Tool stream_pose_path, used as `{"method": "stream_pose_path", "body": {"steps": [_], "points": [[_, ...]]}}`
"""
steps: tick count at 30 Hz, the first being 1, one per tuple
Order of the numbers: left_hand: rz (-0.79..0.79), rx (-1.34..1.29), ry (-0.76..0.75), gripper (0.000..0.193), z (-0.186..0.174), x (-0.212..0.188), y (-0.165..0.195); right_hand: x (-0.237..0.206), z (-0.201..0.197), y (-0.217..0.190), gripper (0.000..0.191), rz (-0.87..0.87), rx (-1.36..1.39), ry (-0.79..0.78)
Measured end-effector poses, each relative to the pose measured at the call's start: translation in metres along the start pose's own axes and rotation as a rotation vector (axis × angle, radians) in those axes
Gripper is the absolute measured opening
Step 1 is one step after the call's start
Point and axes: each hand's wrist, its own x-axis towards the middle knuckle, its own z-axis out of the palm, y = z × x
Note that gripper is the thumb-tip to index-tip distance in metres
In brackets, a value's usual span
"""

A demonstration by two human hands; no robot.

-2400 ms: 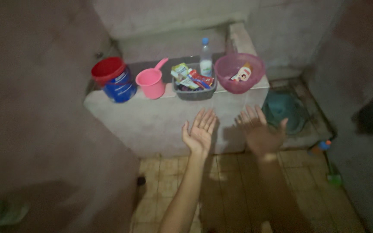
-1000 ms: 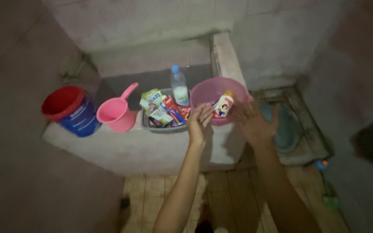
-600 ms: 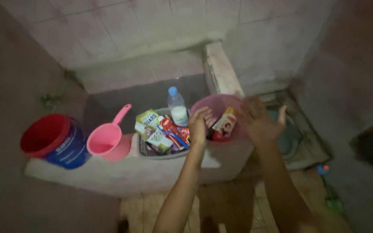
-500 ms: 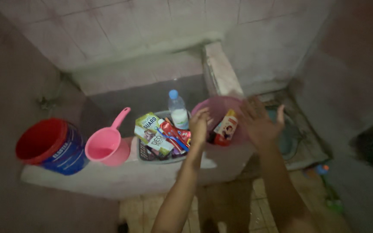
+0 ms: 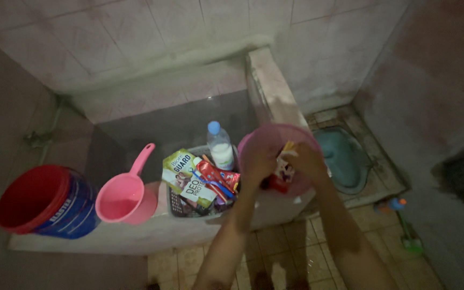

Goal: The person picks toiletry bottles and tubes one at a time from a basket on a ledge and places them onto a wall-mounted bathroom shelf, arranging them in a row. They carry items in pairs from the ledge below to the shelf above, filling the shelf with shampoo, lotion, and cream containers.

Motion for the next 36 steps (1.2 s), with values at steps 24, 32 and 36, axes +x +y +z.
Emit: {"method": "stream_pose_path", "body": {"steps": [24,32,36], "points": [[-0.140,0.130,-0.402,0.038,0.046,0.007,-0.045,-0.002,-0.021,-0.044,0.109,0.452,0.533,-0.143],[-0.119,-0.057,-0.290,0.048,0.051,0.001,-0.038,-0.007,-0.063,-0.052,0.100,0.136,0.380,0.112],[-0.215,0.140,-0.375,0.039,0.053,0.008,-0.037,-0.016,-0.088,-0.059,0.077,0.145,0.489,0.117]]}}
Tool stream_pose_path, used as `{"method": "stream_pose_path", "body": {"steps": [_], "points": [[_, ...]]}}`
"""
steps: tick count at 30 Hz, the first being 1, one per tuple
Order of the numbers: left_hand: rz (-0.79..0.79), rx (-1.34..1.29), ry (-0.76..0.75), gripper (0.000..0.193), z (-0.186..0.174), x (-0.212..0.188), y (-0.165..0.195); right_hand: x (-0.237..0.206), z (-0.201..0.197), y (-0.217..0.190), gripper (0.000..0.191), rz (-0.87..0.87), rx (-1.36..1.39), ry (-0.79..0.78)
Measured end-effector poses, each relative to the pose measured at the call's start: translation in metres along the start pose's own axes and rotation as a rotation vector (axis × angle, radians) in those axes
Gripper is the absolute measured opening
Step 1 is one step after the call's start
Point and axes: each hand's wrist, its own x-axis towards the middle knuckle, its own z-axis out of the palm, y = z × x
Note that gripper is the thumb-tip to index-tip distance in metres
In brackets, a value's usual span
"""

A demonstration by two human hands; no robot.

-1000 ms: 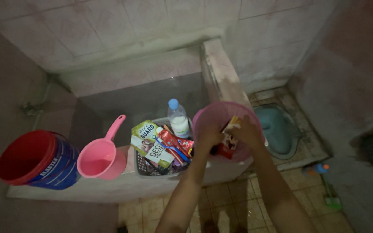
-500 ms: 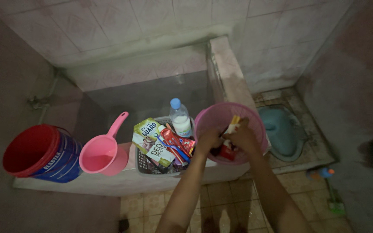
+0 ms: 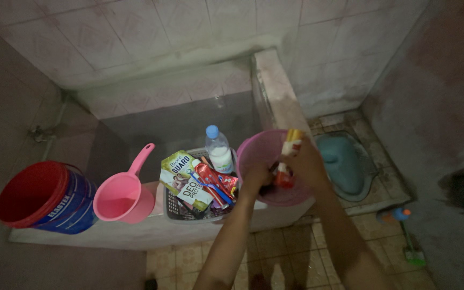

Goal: The person picks toiletry bottles and tubes one at a time from a basket on a ledge and places them onto a wall-mounted bathroom shelf, arranging them in a row. They carry items in pairs from the ledge below to the shelf above, filling the shelf with shampoo, lotion, and cream containers.

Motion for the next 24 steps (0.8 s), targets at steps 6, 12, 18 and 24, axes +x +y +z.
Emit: {"method": "stream_pose_path", "body": {"steps": [6,12,18,24], "points": [[-0.051,0.021,-0.001,0.048,-0.004,-0.004,0.003,-0.001,-0.006,-0.005,0.080,0.022,-0.067,0.030],[-0.124,-0.304,-0.035,0.047,-0.020,-0.022,0.020,-0.006,-0.013,0.002,0.073,-0.037,0.007,0.066],[0.031,-0.403,0.268,0.027,-0.051,-0.041,0.044,-0.011,-0.020,0.001,0.070,0.020,0.057,0.054],[0.040,-0.493,0.288,0.020,-0.086,-0.057,0.066,-0.017,-0.024,-0.006,0.064,0.115,0.186,0.023]]}}
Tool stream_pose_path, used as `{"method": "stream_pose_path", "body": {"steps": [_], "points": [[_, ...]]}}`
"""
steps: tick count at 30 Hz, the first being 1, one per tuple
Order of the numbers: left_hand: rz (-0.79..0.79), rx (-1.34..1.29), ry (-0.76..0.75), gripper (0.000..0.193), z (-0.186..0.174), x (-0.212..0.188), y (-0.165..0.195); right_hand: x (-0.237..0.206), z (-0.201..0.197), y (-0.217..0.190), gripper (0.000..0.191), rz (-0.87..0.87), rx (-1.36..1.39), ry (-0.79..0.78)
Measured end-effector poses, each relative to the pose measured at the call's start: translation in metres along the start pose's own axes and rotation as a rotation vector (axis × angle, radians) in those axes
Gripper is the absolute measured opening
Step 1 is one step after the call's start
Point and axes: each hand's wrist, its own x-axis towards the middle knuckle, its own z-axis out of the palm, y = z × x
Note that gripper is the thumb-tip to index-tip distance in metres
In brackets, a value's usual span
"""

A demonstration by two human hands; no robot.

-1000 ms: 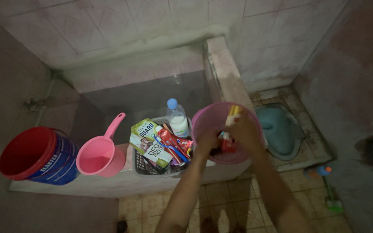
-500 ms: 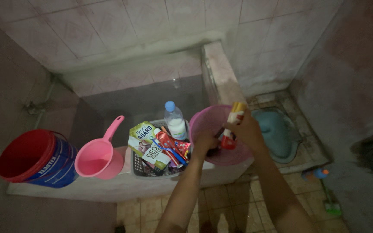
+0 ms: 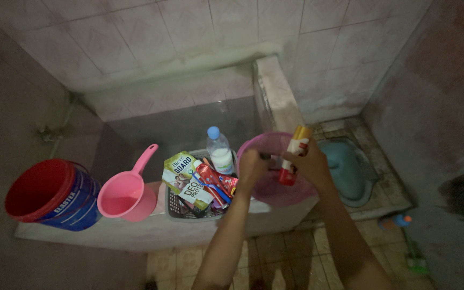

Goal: The person picks toiletry bottles and tubes one at a time from a basket on a ledge and places them onto a wall-mounted bathroom shelf, arranging them in a row. They carry items in pairs from the ledge below to the shelf above, filling the shelf with shampoo, lotion, and cream containers.

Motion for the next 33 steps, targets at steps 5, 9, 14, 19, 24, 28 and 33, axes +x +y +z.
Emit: {"method": "stream_pose_path", "body": {"steps": [5,9,14,19,24,28,33], "points": [[0.055,0.012,0.249,0.031,-0.011,-0.002,0.021,-0.001,-0.004,-0.002,0.057,-0.006,-0.069,-0.019],[0.040,-0.098,0.338,0.040,-0.013,0.002,0.016,0.003,0.000,0.008,0.054,0.026,-0.079,-0.034],[0.048,-0.575,0.371,0.032,-0.007,0.015,0.003,0.010,0.004,0.018,0.043,-0.148,0.251,-0.063],[-0.099,-0.812,0.323,0.046,-0.008,0.017,-0.010,0.004,0.000,0.004,0.032,0.005,0.470,-0.111],[-0.155,-0.461,0.309,0.058,-0.007,0.012,-0.012,-0.007,0.001,-0.017,0.026,-0.033,0.490,-0.218],[-0.034,-0.312,0.414,0.060,-0.009,0.003,-0.009,-0.011,0.000,-0.031,0.026,-0.068,0.473,-0.363],[-0.221,-0.749,0.232,0.035,-0.018,-0.012,-0.010,-0.031,0.001,-0.044,0.048,-0.016,0.610,-0.438]]}}
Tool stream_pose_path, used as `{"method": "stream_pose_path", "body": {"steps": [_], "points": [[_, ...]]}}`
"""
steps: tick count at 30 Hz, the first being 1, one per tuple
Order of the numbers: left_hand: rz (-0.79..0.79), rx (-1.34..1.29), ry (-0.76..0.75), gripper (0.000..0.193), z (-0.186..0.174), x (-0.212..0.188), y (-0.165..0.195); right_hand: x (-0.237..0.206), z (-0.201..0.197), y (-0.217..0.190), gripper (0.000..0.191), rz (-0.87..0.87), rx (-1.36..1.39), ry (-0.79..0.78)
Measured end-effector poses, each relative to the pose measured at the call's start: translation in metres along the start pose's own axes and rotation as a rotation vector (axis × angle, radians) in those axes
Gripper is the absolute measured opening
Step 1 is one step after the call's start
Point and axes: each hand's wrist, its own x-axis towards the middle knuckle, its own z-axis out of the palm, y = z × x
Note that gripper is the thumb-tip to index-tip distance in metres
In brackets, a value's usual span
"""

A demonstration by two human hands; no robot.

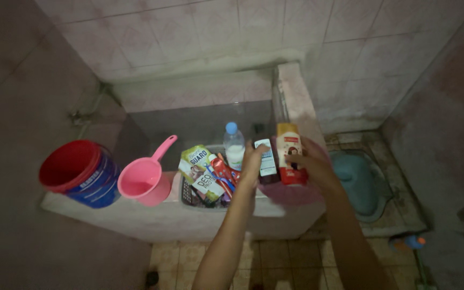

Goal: The person picks toiletry bottles and tubes one at a time from a basket on a ledge and places them onto a wall-mounted bathroom shelf, arranging them in a row. They carry items in pairs from the ledge below to the shelf above, filling the shelf with shampoo, lotion, and cream containers.

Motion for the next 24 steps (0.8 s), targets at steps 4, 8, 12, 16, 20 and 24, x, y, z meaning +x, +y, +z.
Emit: {"method": "stream_pose_path", "body": {"steps": [4,8,12,16,20,24], "points": [[0.142,-0.131,-0.098,0.039,-0.005,-0.021,0.007,-0.007,0.007,-0.005,0.053,-0.007,0.035,-0.060],[0.074,-0.206,-0.038,0.035,-0.005,-0.058,0.023,-0.012,0.008,-0.005,0.050,0.001,0.015,-0.129],[0.095,-0.185,0.051,0.036,0.000,-0.093,0.036,-0.029,0.014,-0.001,0.049,-0.067,0.183,-0.173],[0.134,-0.179,0.140,0.038,0.006,-0.119,0.037,-0.041,0.022,-0.003,0.051,-0.028,0.219,-0.174],[0.168,-0.189,0.196,0.037,0.008,-0.138,0.035,-0.048,0.020,-0.003,0.055,0.140,0.196,-0.122],[0.201,-0.273,0.253,0.036,0.013,-0.155,0.031,-0.057,0.019,0.005,0.054,0.048,0.246,-0.233]]}}
